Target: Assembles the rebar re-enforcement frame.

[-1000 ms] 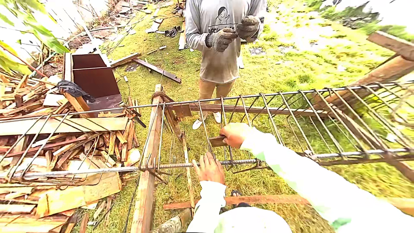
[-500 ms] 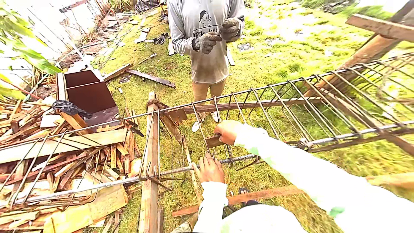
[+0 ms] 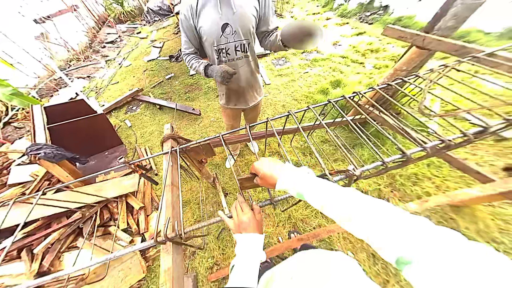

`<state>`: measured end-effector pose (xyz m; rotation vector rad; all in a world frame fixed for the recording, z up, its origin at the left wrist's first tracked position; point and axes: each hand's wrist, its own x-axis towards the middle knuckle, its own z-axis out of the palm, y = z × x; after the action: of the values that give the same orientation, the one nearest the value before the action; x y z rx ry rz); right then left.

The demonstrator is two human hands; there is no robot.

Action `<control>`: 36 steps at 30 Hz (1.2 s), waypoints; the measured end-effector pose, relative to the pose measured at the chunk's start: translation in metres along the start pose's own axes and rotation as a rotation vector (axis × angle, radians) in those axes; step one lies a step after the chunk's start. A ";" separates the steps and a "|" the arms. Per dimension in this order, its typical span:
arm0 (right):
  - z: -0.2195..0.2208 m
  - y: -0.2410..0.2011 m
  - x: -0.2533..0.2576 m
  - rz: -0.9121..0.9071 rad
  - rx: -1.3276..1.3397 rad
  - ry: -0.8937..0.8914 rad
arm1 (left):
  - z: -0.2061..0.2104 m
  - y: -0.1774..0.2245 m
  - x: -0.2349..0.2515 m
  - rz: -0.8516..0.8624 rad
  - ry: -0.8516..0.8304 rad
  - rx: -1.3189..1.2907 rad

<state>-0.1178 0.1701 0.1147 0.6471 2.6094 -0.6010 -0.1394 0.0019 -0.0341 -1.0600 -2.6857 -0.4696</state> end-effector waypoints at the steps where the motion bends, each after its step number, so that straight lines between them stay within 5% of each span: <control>1: 0.003 0.001 0.001 -0.002 0.006 0.009 | 0.002 -0.002 0.000 0.011 0.028 -0.001; 12: 0.013 -0.009 0.002 -0.047 0.013 0.001 | 0.014 -0.026 -0.001 0.072 0.149 -0.059; 23: 0.019 -0.003 0.008 -0.115 -0.018 0.035 | 0.008 -0.013 -0.004 -0.026 0.036 0.003; 36: 0.032 0.008 0.013 -0.151 -0.010 0.003 | 0.012 -0.012 -0.004 -0.018 0.138 0.027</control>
<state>-0.1162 0.1652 0.0799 0.4511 2.6785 -0.6314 -0.1458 -0.0044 -0.0491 -0.9605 -2.5751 -0.4892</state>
